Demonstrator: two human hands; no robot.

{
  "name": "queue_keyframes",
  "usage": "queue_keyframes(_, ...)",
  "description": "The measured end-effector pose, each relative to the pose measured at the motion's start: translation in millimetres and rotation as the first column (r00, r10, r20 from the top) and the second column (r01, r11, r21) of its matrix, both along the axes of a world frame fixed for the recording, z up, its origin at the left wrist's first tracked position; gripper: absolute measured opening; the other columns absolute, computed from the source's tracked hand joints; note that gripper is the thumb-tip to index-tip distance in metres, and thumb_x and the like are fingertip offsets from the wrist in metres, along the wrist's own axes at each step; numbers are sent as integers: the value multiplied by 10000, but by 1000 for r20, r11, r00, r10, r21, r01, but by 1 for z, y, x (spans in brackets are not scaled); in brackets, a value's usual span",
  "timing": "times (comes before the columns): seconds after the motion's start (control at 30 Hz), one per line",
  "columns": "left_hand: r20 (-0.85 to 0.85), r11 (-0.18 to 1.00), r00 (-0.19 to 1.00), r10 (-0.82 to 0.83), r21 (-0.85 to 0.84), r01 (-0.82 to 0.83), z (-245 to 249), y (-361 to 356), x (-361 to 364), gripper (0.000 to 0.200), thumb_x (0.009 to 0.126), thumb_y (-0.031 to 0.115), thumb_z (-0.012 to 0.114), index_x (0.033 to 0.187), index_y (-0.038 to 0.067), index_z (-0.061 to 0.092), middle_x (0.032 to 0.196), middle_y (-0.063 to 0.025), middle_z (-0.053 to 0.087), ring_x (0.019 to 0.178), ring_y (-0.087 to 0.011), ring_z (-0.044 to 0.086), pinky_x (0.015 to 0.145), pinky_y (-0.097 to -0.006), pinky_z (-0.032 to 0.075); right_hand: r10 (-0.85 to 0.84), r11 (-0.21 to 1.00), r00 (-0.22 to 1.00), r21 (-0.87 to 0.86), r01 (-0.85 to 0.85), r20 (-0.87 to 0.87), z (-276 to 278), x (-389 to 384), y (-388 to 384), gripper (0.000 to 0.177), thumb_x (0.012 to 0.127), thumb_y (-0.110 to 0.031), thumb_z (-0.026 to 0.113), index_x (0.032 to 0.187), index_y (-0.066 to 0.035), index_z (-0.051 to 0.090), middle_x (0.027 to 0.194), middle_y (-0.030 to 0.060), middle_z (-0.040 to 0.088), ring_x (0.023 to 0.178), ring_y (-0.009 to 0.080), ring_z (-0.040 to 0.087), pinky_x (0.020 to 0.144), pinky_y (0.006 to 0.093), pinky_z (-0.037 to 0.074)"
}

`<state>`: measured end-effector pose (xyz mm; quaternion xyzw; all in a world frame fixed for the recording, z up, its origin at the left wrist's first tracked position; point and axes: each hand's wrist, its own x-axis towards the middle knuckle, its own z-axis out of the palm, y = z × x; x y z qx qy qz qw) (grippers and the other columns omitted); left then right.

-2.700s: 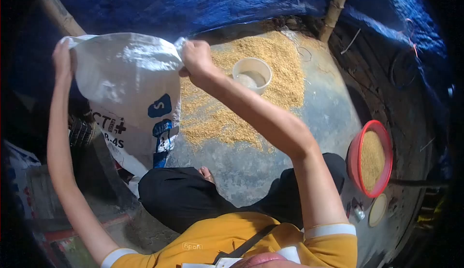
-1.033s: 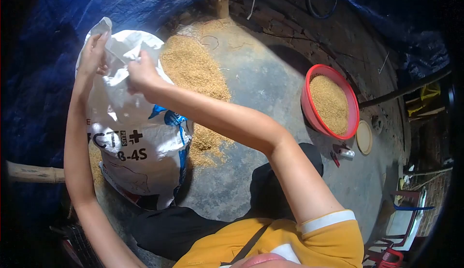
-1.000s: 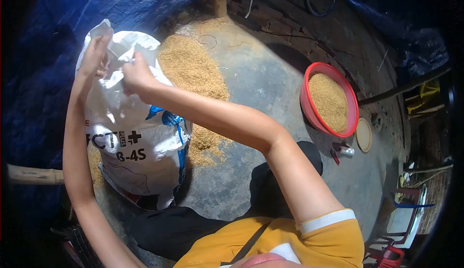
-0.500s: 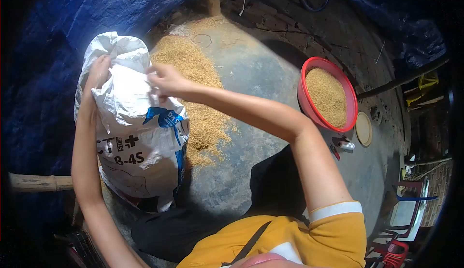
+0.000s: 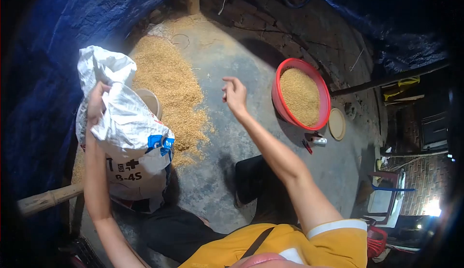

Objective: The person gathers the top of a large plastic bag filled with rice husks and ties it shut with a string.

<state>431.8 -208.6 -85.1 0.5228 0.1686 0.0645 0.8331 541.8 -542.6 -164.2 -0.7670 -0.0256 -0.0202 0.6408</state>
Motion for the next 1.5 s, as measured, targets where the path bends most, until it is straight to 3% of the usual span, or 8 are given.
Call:
queue_keyframes(0.2, -228, 980, 974, 9, -191, -54, 54, -40, -12, 74, 693, 55, 407, 704, 22, 472, 624, -52, 491, 552, -141, 500, 485, -263, 439, -39, 996, 997, -82, 34, -62, 35, -74, -6, 182, 812, -84, 373, 896, -12, 517, 572, 43, 516, 430, 95, 469, 402, 244, 376)
queue_keyframes(0.4, -288, 996, 957, 17, 90, 10, 100, -71, -29, 57, 669, 2, 411, 689, 56, 409, 606, -15, 445, 495, -100, 444, 431, -221, 404, 264, 901, 964, -346, -260, -36, 125, -99, 10, 181, 813, -147, 429, 895, -8, 510, 607, 63, 513, 531, 111, 497, 491, 261, 404)
queue_keyframes(0.73, -364, 985, 915, 172, 56, -163, 106, -104, -54, 39, 756, 43, 420, 739, 9, 433, 684, -85, 501, 581, -174, 547, 463, -364, 511, 597, 547, 695, -430, -718, -402, 230, -135, 95, 930, 542, -653, 566, 1033, 109, 359, 834, 251, 528, 560, 234, 576, 461, 321, 462)
queue_keyframes(0.8, -387, 978, 906, 174, 172, -114, 95, -101, -61, 56, 712, 39, 443, 672, 8, 466, 630, -82, 509, 478, -151, 512, 407, -291, 461, 482, 476, 610, -397, -785, -629, 233, -133, 109, 957, 522, -621, 607, 1043, 140, 351, 983, 251, 501, 928, 323, 512, 778, 389, 407)
queue_keyframes(1.07, -562, 984, 813, 152, 7, -179, 129, -107, -74, 47, 710, 55, 453, 687, 24, 427, 610, -90, 496, 483, -158, 528, 338, -267, 457, 464, 488, 693, -493, -720, -553, 193, -133, 116, 528, 604, -336, 662, 972, -4, 481, 920, 192, 557, 863, 305, 544, 712, 372, 429)
queue_keyframes(1.17, -533, 969, 821, 204, -7, -245, 118, -114, -73, 44, 690, 55, 447, 681, 15, 433, 589, -85, 497, 411, -156, 502, 293, -247, 411, 445, 351, 716, -631, -692, -538, 213, -133, 122, 536, 626, -399, 624, 980, -18, 496, 934, 179, 558, 863, 301, 547, 705, 372, 435)
queue_keyframes(1.33, -507, 943, 795, 332, 177, -280, 110, -122, -80, 87, 673, 75, 516, 624, 14, 479, 563, -66, 510, 420, -123, 484, 350, -256, 405, 539, -235, 486, -677, -698, -688, 263, -127, 132, 439, 719, -460, 497, 888, -68, 599, 921, 90, 589, 863, 203, 568, 667, 332, 462)
queue_keyframes(1.5, -427, 942, 843, 326, 222, -252, 88, -125, -91, 141, 685, 55, 583, 667, 26, 446, 581, -49, 489, 455, -110, 498, 361, -224, 426, 679, -378, 387, -749, -544, -624, 240, -126, 132, 195, 735, -224, 485, 813, -115, 627, 827, 47, 616, 766, 173, 597, 609, 287, 472)
